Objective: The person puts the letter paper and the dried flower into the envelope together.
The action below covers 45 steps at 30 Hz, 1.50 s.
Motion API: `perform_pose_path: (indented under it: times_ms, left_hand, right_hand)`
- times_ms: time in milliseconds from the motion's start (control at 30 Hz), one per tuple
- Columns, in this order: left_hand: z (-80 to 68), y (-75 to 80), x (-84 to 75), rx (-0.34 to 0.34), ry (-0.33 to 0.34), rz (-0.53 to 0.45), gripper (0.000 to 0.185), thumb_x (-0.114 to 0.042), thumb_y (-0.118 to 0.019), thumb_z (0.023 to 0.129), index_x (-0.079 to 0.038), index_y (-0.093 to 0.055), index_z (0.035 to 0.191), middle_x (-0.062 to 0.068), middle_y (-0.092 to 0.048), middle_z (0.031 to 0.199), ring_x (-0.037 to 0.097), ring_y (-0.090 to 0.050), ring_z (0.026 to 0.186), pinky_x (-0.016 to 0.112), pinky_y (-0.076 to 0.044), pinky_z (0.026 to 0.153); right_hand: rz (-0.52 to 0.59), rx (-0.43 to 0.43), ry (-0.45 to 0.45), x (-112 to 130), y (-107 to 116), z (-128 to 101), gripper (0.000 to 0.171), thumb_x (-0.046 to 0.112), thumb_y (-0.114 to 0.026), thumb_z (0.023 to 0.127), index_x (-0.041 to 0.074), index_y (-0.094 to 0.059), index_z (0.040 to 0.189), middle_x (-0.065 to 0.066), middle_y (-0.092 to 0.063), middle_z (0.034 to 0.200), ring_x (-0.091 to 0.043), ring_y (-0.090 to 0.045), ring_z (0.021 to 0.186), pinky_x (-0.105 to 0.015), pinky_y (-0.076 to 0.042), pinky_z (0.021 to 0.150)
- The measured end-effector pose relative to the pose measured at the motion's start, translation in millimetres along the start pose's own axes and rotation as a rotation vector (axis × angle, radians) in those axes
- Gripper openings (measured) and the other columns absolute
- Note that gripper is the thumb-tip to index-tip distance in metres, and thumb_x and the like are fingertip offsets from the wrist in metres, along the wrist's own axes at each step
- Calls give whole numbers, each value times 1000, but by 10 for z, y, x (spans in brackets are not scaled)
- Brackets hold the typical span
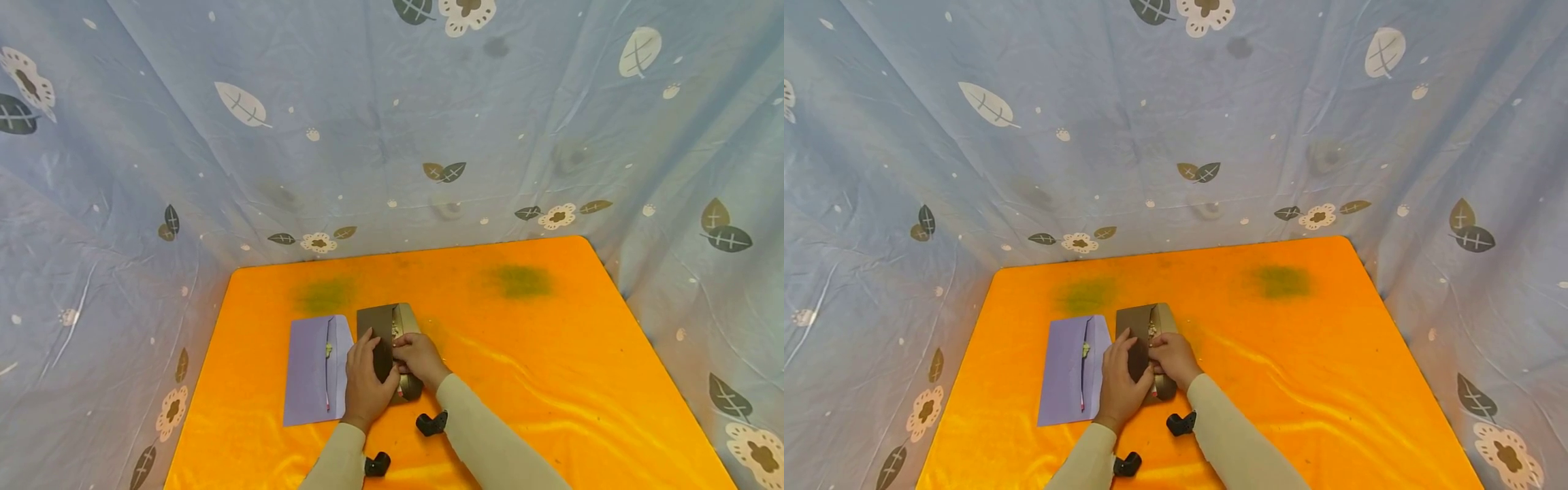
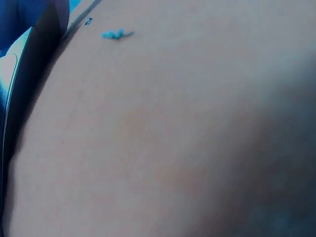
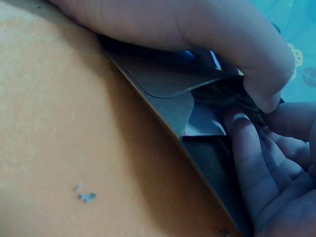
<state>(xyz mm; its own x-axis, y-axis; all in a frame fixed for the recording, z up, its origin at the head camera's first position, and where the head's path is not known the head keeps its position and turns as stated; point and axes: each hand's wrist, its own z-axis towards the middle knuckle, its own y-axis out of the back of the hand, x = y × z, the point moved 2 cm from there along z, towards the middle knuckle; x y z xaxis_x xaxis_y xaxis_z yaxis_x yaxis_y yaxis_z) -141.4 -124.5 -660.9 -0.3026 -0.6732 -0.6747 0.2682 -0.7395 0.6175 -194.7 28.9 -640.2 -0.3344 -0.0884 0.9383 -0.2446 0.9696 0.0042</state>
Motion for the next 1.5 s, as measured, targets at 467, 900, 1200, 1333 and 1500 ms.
perform_pose_path:
  times_ms: [467,900,1200,1333,1500]
  left_hand:
    - [-4,-20,30,-15,-26,2,65,-22,-79,89,0,-58,145,21,-47,163,45,-42,145,69,-31,116]
    - [-8,-12,11,15,-2,6,67,-27,-82,88,-2,-60,146,19,-45,165,45,-39,148,68,-31,117]
    - [11,-38,13,53,35,92,71,-32,-85,85,-6,-61,146,14,-42,168,41,-37,149,64,-29,120]
    - [12,-49,-8,75,36,135,71,-37,-87,85,-10,-64,147,15,-41,169,41,-37,149,65,-31,119]
    - [20,-42,-25,88,-5,195,73,-40,-85,87,-14,-65,152,18,-39,171,45,-38,148,69,-34,115]
  right_hand:
    - [81,210,26,-33,65,-5,43,7,-60,108,-3,-63,149,-9,-74,105,-18,-70,83,-31,-62,75]
    - [172,218,20,-164,106,-33,45,11,-55,112,-7,-55,153,-22,-67,129,-23,-69,98,-32,-62,82]
    - [309,-60,109,-177,83,-194,30,6,-56,112,-15,-57,134,-28,-70,121,-36,-75,107,-35,-63,87]
    - [317,-157,133,-203,125,-243,26,3,-55,112,-15,-58,131,-29,-71,119,-38,-75,107,-36,-63,88]
    - [300,-199,155,-229,194,-295,24,2,-56,112,-14,-59,129,-29,-70,117,-40,-75,107,-36,-63,88]
